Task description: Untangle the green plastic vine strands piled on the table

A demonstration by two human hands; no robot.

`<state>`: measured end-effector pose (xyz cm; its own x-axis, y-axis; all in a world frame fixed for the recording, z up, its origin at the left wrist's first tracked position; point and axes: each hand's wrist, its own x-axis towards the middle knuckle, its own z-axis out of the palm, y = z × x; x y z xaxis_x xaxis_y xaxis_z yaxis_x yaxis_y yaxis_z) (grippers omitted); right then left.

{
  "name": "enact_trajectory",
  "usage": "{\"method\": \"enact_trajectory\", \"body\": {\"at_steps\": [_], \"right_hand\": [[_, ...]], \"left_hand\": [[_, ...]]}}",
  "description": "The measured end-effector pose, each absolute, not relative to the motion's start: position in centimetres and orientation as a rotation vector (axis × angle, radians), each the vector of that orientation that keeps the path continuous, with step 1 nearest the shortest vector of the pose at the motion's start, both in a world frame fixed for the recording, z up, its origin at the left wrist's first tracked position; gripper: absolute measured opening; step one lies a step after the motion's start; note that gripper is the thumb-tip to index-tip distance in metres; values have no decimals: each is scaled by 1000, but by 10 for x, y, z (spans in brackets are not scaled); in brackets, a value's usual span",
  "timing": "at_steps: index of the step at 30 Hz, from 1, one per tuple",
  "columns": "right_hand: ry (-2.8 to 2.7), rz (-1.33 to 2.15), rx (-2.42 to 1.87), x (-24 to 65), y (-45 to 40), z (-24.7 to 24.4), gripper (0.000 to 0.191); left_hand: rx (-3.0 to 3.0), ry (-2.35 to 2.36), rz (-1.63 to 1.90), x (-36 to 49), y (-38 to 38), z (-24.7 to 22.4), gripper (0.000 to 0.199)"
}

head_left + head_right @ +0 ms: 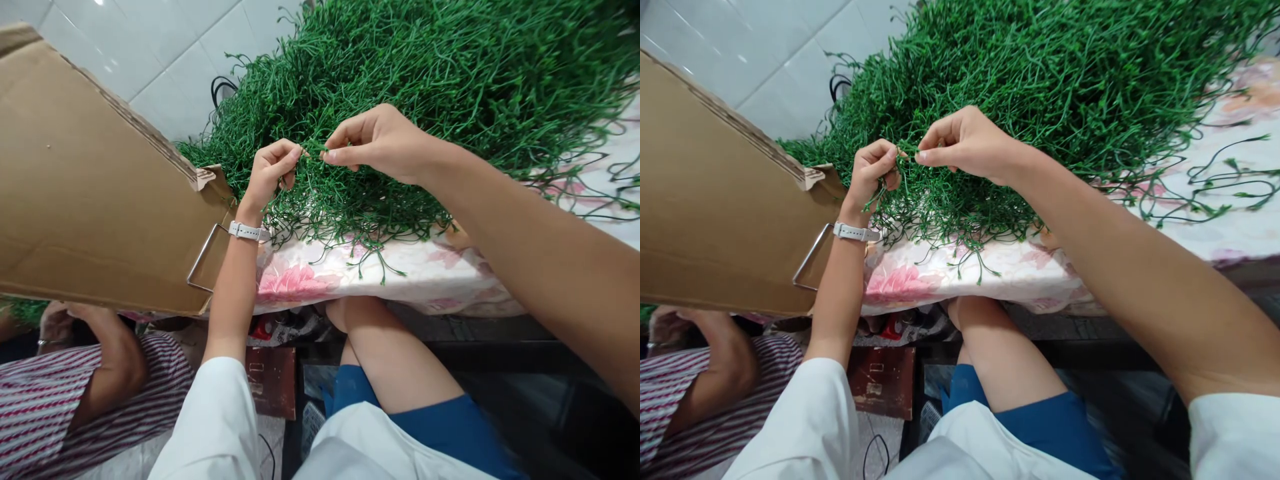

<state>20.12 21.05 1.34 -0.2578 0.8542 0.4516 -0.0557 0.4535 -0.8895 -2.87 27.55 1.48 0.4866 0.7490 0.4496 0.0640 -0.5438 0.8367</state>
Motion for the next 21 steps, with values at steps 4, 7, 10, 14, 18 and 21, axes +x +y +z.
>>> {"method": "enact_trajectory", "body": {"at_steps": [4,7,10,14,18,21], "right_hand": [[-1554,1040,-757,203,208,15,27],[-1521,1116,-717,206,207,16,37],[-1527,1224,-642,207,206,17,41],[-1509,1302,-550,207,204,18,43],[-1442,1313,-495,210,204,21,44],[-1362,1311,-512,212,204,26,38]], "left_hand": [[1958,713,1122,-30,273,15,46],[1962,721,1138,-30,270,16,44],[1951,725,1151,-29,268,15,43],[1949,728,1160,-30,269,16,47],[2002,695,1122,-37,271,19,47],[2025,627,1084,-39,269,21,51]]}}
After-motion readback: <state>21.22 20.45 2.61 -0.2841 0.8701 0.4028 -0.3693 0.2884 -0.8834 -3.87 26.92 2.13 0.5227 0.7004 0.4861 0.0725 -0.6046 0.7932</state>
